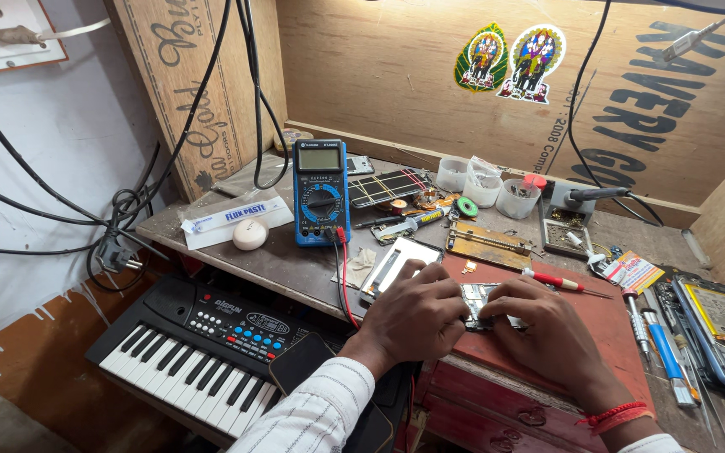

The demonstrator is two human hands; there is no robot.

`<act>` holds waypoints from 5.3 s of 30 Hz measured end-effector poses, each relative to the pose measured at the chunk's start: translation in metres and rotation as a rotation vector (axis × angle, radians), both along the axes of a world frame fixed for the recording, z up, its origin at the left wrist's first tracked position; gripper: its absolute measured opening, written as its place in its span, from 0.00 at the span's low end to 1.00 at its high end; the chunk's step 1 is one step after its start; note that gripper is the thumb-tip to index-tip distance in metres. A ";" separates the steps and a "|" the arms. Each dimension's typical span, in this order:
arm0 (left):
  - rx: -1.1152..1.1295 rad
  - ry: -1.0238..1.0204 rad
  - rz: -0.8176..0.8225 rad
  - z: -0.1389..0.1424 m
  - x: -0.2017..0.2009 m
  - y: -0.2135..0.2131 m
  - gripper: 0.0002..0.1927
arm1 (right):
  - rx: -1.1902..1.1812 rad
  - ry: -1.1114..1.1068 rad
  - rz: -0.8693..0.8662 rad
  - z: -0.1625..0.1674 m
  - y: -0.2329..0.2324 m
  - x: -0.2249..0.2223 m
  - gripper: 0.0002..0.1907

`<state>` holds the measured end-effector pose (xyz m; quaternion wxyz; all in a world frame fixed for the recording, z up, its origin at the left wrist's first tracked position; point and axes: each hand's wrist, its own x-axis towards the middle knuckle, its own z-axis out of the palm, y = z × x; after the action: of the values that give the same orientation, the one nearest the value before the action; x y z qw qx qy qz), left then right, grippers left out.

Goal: The person repairs a disassembled smartphone at a workbench, using a screwdriver to work on the phone's internal board and handling small components. They use a multimeter on the bench, reposition the phone, and near the end lift and turn the phone chassis and board to view them.

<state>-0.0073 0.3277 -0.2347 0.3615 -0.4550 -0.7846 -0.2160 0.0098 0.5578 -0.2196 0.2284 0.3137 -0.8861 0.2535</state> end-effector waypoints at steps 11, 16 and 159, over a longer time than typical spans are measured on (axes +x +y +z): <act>-0.011 0.012 0.006 -0.002 0.000 0.000 0.04 | 0.002 0.008 0.078 0.001 -0.001 0.000 0.10; -0.014 0.005 0.007 -0.002 -0.001 -0.001 0.04 | 0.011 0.014 0.070 0.001 -0.001 0.001 0.08; 0.111 -0.094 0.012 0.005 0.002 0.006 0.15 | -0.003 0.032 0.076 0.001 0.008 -0.002 0.17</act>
<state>-0.0052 0.3336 -0.2297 0.3500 -0.4191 -0.7902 -0.2782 0.0076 0.5660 -0.2188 0.2334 0.3510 -0.8693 0.2584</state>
